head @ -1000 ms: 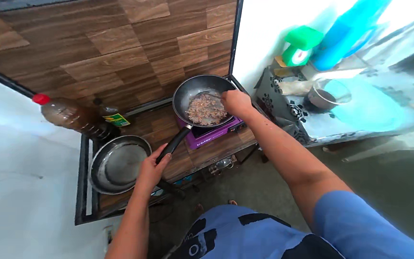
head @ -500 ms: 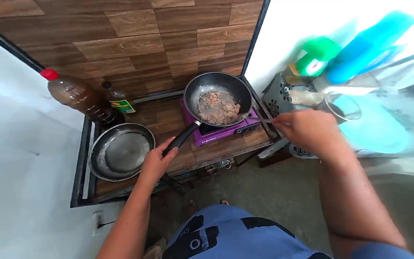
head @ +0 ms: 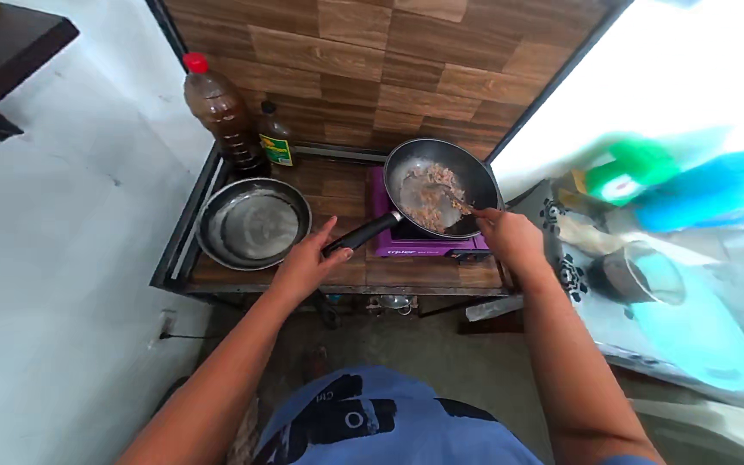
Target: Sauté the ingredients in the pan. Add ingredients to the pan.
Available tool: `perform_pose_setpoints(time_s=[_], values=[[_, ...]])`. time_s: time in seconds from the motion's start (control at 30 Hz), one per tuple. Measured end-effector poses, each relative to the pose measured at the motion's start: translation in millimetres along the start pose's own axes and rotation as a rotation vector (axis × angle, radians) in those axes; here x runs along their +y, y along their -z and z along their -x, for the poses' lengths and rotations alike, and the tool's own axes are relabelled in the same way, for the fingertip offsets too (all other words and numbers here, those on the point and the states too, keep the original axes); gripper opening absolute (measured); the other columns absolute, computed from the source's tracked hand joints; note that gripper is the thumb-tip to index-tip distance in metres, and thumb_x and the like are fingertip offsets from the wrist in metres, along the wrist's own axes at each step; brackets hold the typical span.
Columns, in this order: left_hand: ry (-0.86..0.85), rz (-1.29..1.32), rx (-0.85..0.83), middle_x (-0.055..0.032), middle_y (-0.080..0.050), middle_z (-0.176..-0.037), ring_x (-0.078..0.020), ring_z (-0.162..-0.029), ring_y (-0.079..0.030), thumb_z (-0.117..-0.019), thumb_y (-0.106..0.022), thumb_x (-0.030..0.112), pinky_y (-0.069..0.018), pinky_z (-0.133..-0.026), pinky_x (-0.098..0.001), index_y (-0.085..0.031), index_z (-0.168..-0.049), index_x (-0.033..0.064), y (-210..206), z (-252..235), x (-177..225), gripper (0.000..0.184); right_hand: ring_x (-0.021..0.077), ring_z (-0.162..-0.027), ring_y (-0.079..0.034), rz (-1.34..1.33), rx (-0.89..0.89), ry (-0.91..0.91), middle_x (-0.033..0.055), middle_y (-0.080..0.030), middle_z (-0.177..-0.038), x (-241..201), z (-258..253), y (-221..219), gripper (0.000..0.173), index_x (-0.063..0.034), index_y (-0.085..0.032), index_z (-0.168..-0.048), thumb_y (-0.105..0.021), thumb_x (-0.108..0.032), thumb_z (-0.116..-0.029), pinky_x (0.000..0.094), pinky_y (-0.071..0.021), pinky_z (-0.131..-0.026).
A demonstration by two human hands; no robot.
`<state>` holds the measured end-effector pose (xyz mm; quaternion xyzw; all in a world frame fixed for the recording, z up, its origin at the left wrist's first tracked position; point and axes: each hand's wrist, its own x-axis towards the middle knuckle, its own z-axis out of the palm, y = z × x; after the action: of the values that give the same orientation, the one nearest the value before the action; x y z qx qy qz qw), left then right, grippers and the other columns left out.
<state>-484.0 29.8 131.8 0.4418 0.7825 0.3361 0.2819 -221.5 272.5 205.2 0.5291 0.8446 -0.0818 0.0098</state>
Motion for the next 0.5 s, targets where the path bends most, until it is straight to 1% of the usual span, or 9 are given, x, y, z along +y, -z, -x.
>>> perform_pose_setpoints(time_s=[0.03,0.1,0.13,0.23,0.3,0.33,0.4,0.43,0.5], values=[[-0.005,0.004,0.015,-0.0195,-0.06,-0.139,-0.0347,-0.115,-0.066,-0.1018,-0.064,0.04,-0.0524,-0.098,-0.0561,-0.034,-0.161,0.0166,4.4,6.9,-4.3,0.07,0.0502,-0.103,-0.067,0.016,-0.003,0.013,0.0242,-0.073,-0.109,2.4,6.0,9.6,0.031,-0.02,-0.072,-0.128,-0.052,-0.032,-0.1075,0.0737,-0.0475,-0.082],[-0.022,-0.005,0.051,-0.02,-0.058,-0.141,-0.0316,-0.103,-0.068,-0.1027,-0.063,0.038,-0.0558,-0.089,-0.052,-0.038,-0.159,0.0145,12.6,23.3,-15.6,0.066,0.0515,-0.104,-0.066,0.003,0.033,0.013,0.0253,-0.073,-0.11,10.1,11.0,25.2,0.03,-0.0185,-0.073,-0.127,-0.053,-0.031,-0.1075,0.0749,-0.0457,-0.084],[-0.028,-0.006,0.069,-0.0205,-0.058,-0.14,-0.0312,-0.101,-0.068,-0.1029,-0.063,0.036,-0.0563,-0.088,-0.0512,-0.04,-0.158,0.0135,16.1,32.3,-22.3,0.064,0.0528,-0.105,-0.066,-0.012,0.07,-0.003,0.0266,-0.072,-0.11,13.5,7.5,26.9,0.031,-0.0176,-0.073,-0.128,-0.053,-0.03,-0.1079,0.0748,-0.0453,-0.084],[-0.007,0.009,0.089,-0.0202,-0.057,-0.141,-0.0309,-0.107,-0.067,-0.1032,-0.061,0.035,-0.0566,-0.089,-0.0493,-0.042,-0.157,0.0123,23.7,61.2,-40.8,0.061,0.0547,-0.106,-0.065,-0.062,0.133,-0.085,0.03,-0.07,-0.113,18.1,-20.3,8.5,0.033,-0.0129,-0.071,-0.129,-0.051,-0.029,-0.1085,0.0754,-0.0453,-0.083],[0.003,0.019,0.119,-0.0186,-0.056,-0.142,-0.0277,-0.106,-0.068,-0.1024,-0.059,0.038,-0.0582,-0.086,-0.0447,-0.044,-0.155,0.0124,25.7,81.2,-53.8,0.061,0.0536,-0.105,-0.066,-0.072,0.088,-0.087,0.0291,-0.07,-0.113,16.7,-29.5,-7.2,0.033,-0.0119,-0.069,-0.13,-0.05,-0.029,-0.1083,0.0752,-0.0465,-0.083],[0.007,0.025,0.148,-0.0183,-0.056,-0.143,-0.0266,-0.104,-0.068,-0.1019,-0.058,0.04,-0.0582,-0.084,-0.0428,-0.045,-0.154,0.0116,26.2,91.0,-59.8,0.061,0.0519,-0.105,-0.066,-0.06,0.054,-0.077,0.0275,-0.071,-0.112,13.2,-26.3,-7.7,0.033,-0.013,-0.069,-0.13,-0.051,-0.029,-0.1083,0.074,-0.0469,-0.083],[0.027,0.045,0.224,-0.0189,-0.057,-0.141,-0.0256,-0.102,-0.068,-0.1008,-0.056,0.042,-0.0574,-0.08,-0.0409,-0.048,-0.152,0.0093,24.6,112.2,-70.6,0.061,0.0499,-0.104,-0.067,0.001,0.008,-0.038,0.025,-0.072,-0.111,10.1,-8.0,5.2,0.032,-0.0162,-0.071,-0.129,-0.052,-0.031,-0.1081,0.0726,-0.0475,-0.084],[0.05,0.07,0.26,-0.0195,-0.058,-0.141,-0.0254,-0.103,-0.067,-0.1004,-0.056,0.043,-0.0572,-0.079,-0.0404,-0.049,-0.151,0.008,23.7,122.9,-75.1,0.062,0.0501,-0.104,-0.067,0.022,0.012,-0.004,0.0245,-0.072,-0.111,12.8,5.9,13.6,0.031,-0.0169,-0.072,-0.128,-0.052,-0.031,-0.1078,0.0732,-0.0472,-0.084],[0.099,0.131,0.349,-0.0201,-0.059,-0.14,-0.0238,-0.105,-0.067,-0.0995,-0.054,0.045,-0.0571,-0.08,-0.0388,-0.05,-0.15,0.0064,20.7,142.1,-84.9,0.064,0.0493,-0.102,-0.068,0.056,0.085,0.085,0.0238,-0.073,-0.11,19.7,37.7,24.4,0.031,-0.017,-0.074,-0.126,-0.053,-0.03,-0.1077,0.0729,-0.0476,-0.081]])
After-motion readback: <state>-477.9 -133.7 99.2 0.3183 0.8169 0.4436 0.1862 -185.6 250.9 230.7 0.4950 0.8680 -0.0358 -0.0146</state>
